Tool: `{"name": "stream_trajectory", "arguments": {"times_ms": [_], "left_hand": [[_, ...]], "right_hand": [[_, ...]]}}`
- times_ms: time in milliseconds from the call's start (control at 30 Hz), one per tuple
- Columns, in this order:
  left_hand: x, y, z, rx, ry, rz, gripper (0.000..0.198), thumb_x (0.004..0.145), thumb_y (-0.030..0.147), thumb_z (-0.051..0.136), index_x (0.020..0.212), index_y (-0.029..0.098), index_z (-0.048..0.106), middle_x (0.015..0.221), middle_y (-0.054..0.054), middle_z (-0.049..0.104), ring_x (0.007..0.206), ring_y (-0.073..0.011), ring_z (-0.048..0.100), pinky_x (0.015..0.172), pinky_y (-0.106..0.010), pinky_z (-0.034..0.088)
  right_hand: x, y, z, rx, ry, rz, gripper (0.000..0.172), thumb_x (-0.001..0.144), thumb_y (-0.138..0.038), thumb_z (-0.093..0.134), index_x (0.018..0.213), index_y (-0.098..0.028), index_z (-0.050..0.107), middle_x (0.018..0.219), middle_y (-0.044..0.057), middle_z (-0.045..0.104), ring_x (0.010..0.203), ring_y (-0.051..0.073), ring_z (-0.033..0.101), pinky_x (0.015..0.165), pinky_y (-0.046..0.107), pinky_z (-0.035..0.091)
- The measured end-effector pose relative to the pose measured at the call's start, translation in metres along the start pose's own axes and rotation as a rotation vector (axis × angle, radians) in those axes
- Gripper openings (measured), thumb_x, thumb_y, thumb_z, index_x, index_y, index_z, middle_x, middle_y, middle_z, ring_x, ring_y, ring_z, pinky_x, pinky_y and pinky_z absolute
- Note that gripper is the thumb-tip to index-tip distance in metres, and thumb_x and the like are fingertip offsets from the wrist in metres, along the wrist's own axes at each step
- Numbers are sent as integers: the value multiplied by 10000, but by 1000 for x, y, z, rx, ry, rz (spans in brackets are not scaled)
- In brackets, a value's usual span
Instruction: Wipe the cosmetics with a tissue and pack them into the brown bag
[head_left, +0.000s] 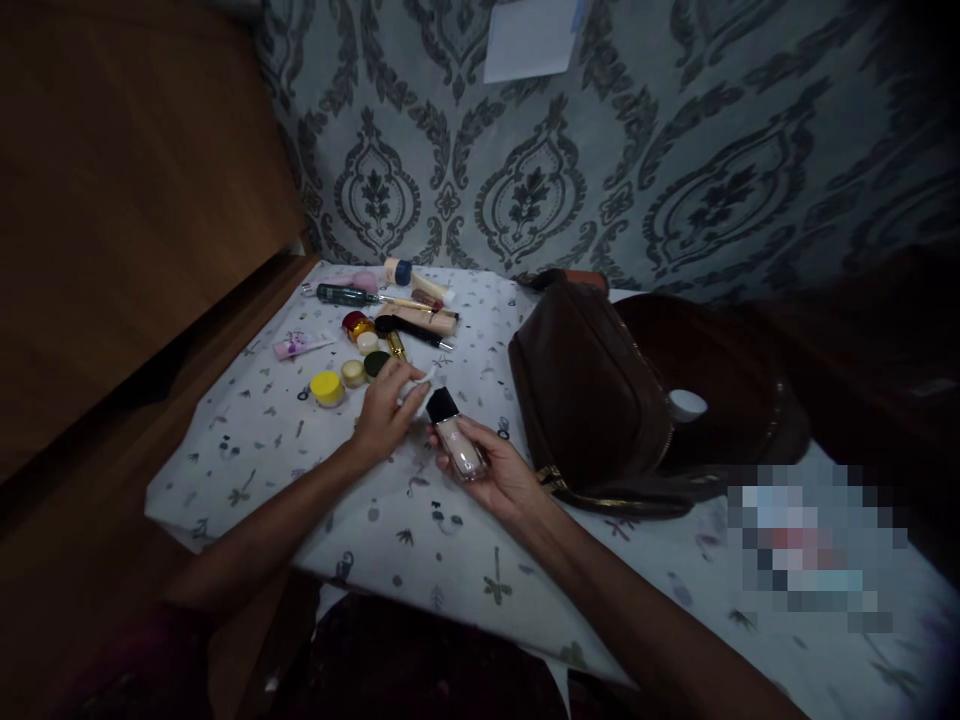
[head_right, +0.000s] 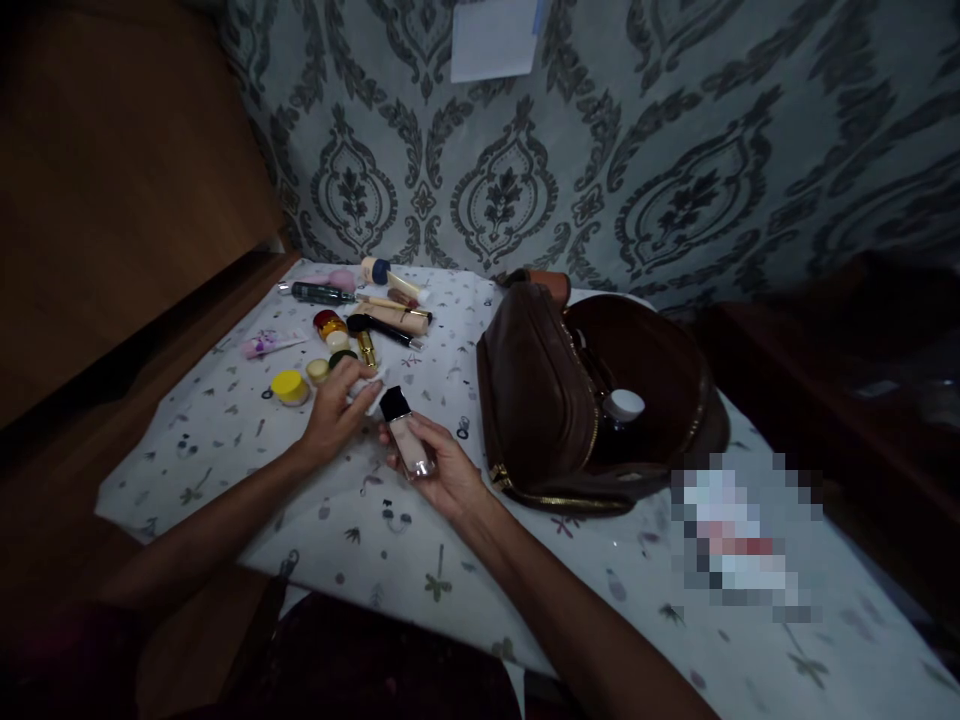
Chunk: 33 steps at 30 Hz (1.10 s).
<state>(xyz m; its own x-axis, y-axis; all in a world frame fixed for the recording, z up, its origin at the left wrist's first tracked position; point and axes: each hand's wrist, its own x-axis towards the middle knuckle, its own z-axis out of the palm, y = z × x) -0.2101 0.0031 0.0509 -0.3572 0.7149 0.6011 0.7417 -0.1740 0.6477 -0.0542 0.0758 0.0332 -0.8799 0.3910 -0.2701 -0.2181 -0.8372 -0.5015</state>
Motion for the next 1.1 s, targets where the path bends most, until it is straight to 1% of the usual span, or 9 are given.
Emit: {"name": "stream_trajectory", "arguments": {"times_ms": [133, 233, 367, 433, 500, 667, 800, 933, 1100], "left_hand": [[0, -4, 3, -186, -40, -262, 194, 932, 356, 531, 855, 181, 561, 786, 21, 508, 661, -118, 464, 575, -223, 350], [-3, -4, 8, -218, -55, -310, 220, 948, 380, 493, 874, 182, 552, 754, 32, 491, 640, -112, 435, 577, -221, 346], [-10, -1, 14, -124, -23, -139, 234, 982, 356, 437, 1041, 177, 577, 937, -28, 552, 888, -165, 532, 796, -277, 441], [-14, 0, 16, -81, -31, -46, 288, 991, 346, 428, 1182, 175, 561, 1057, -67, 550, 1023, -197, 531, 921, -336, 442], [-17, 0, 19, -45, -55, 21, 361, 993, 329, 431, 1310, 175, 512, 1131, -91, 520, 1105, -216, 512, 988, -376, 429], [-22, -2, 22, 0, -88, 162, 440, 993, 246, 443, 1430, 197, 447, 1169, -101, 480, 1131, -211, 503, 987, -369, 448], [-23, 0, 21, -13, -152, 244, 475, 982, 182, 466, 1452, 246, 435, 1163, -90, 497, 1078, -189, 527, 943, -341, 475], [-23, 3, 18, -41, -221, 315, 502, 968, 130, 472, 1448, 273, 444, 1156, -87, 498, 1055, -180, 535, 903, -319, 494], [-27, 13, 16, -109, -339, 398, 524, 955, 66, 428, 1438, 269, 448, 1186, -104, 496, 1087, -191, 521, 885, -323, 506]], "right_hand": [[-2, 0, 2, -23, 26, -7, 110, 849, -181, 667, 937, -123, 698, 853, 88, 762, 734, 164, 713, 621, 248, 603], [-1, 1, 3, -7, 58, -5, 107, 865, -194, 662, 935, -124, 703, 835, 75, 763, 719, 156, 710, 653, 250, 604], [3, 1, 1, 69, 117, -67, 20, 847, -172, 692, 846, -153, 699, 741, 7, 742, 628, 123, 672, 644, 246, 592], [5, 1, 0, 93, 138, -105, 18, 837, -173, 707, 836, -157, 698, 722, -9, 733, 602, 115, 656, 624, 239, 582], [7, 1, -2, 100, 139, -131, 42, 826, -189, 725, 840, -160, 697, 729, -9, 733, 597, 115, 653, 610, 233, 573], [11, 1, -6, 93, 126, -202, 104, 771, -202, 783, 822, -172, 697, 729, -29, 734, 612, 99, 653, 587, 198, 552], [14, -1, -9, 126, 197, -217, 111, 747, -162, 795, 810, -162, 704, 697, -43, 728, 581, 77, 628, 529, 165, 515], [18, -5, -11, 209, 251, -185, 59, 800, -125, 734, 783, -155, 686, 679, -39, 721, 561, 75, 621, 519, 161, 506], [15, -12, -13, 245, 246, -114, 172, 899, -170, 620, 733, -140, 657, 636, -5, 702, 549, 90, 623, 543, 175, 530]]}}
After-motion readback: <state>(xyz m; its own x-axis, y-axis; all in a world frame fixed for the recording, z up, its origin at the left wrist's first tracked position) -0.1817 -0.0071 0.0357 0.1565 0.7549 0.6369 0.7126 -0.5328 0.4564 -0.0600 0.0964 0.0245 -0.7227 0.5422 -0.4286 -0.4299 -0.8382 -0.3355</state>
